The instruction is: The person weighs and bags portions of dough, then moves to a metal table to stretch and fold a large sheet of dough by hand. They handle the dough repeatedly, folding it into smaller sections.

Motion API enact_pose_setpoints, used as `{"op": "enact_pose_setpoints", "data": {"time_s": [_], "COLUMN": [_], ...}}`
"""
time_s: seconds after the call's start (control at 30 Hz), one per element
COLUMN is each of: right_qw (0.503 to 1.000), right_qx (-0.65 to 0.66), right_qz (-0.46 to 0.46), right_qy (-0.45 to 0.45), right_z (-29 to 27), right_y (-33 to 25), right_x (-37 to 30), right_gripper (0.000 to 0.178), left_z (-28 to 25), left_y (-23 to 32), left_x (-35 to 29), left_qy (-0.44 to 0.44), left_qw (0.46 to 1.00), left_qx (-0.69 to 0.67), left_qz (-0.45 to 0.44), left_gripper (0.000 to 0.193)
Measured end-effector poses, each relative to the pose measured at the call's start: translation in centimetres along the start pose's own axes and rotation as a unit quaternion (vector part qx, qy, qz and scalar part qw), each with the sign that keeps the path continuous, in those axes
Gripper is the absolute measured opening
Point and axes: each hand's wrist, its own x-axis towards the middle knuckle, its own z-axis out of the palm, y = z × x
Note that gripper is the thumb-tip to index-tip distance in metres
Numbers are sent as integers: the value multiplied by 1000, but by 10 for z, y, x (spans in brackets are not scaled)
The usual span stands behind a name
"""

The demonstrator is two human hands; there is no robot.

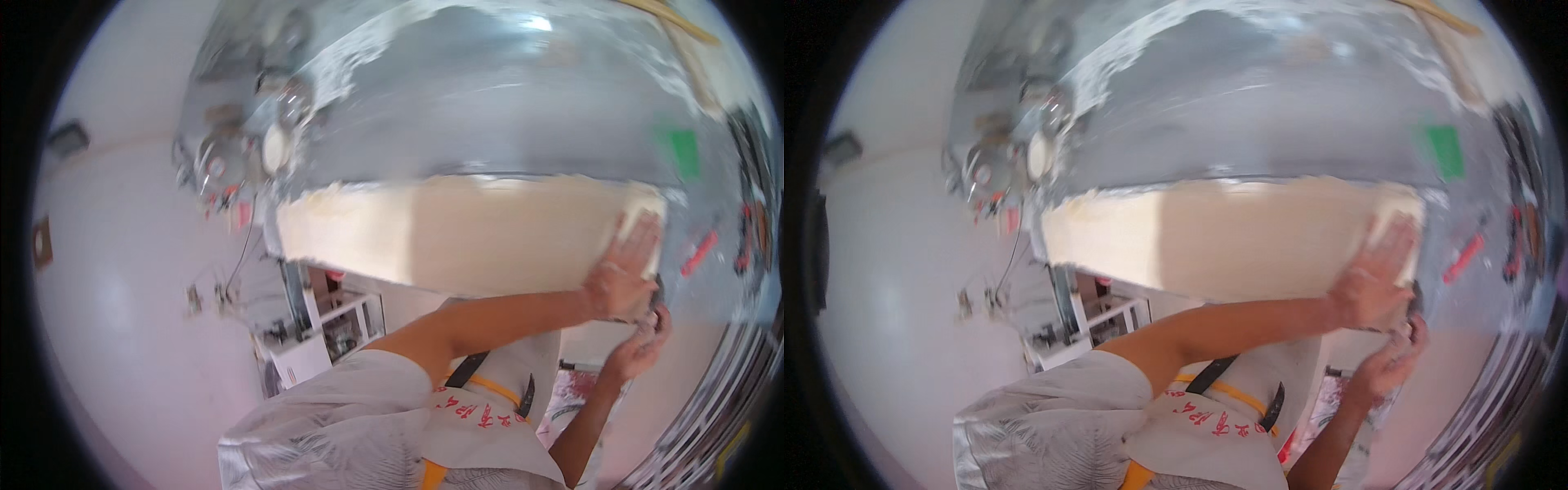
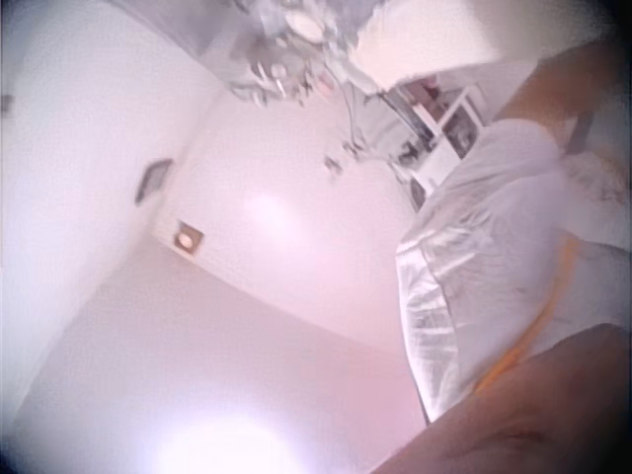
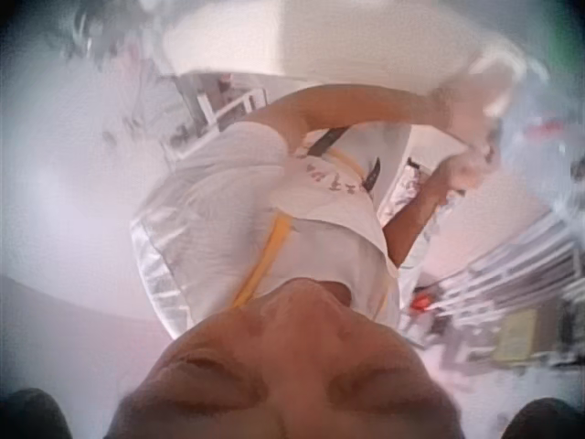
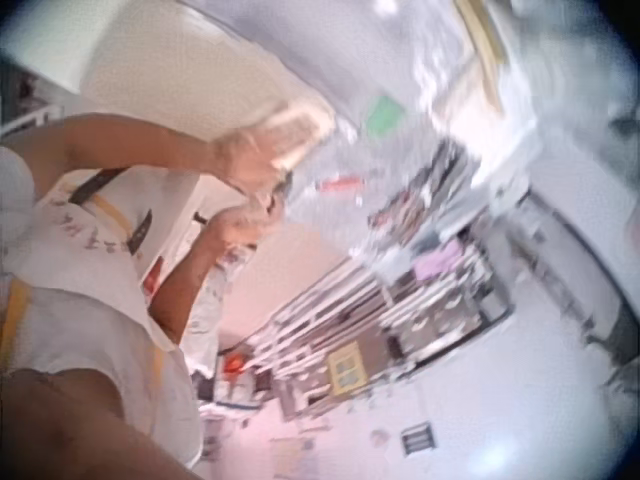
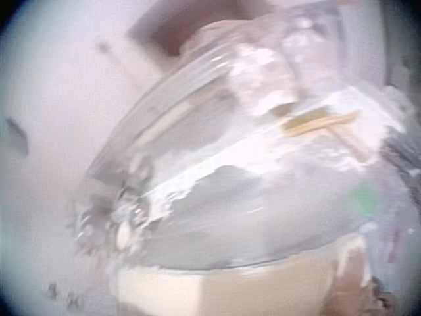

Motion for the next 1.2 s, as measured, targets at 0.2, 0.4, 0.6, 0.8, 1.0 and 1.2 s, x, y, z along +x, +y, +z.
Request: {"op": "enact_pose_setpoints", "data": {"time_s": [0.2, 0.4, 0.6, 0.8, 1.0, 1.2], "right_qw": [995, 976, 935, 902, 905, 837], "right_qx": [-45, -56, -13, 22, -51, -129], "right_qz": [-85, -160, -232, -183, -271, -414], "right_qy": [-30, -138, -267, -391, -323, -333], "right_z": [49, 135, 278, 413, 502, 526], "right_y": [-58, -121, -210, -310, -358, -359], "right_x": [-12, -82, -237, -371, -360, -342], "right_gripper": [45, 43, 34, 28, 32, 36], "left_z": [-75, -213, -383, -476, -534, -527], "left_y": [-32, -160, -340, -486, -506, -472], "left_x": [-93, -337, -590, -763, -759, -696], "left_qy": [72, 279, 377, 350, 314, 293], "left_qw": [997, 921, 752, 694, 745, 871], "left_qx": [37, 135, 264, 300, 82, 143], "left_qz": [16, -234, -471, -553, -583, -369], "left_gripper": [66, 38, 26, 49, 47, 40]}}
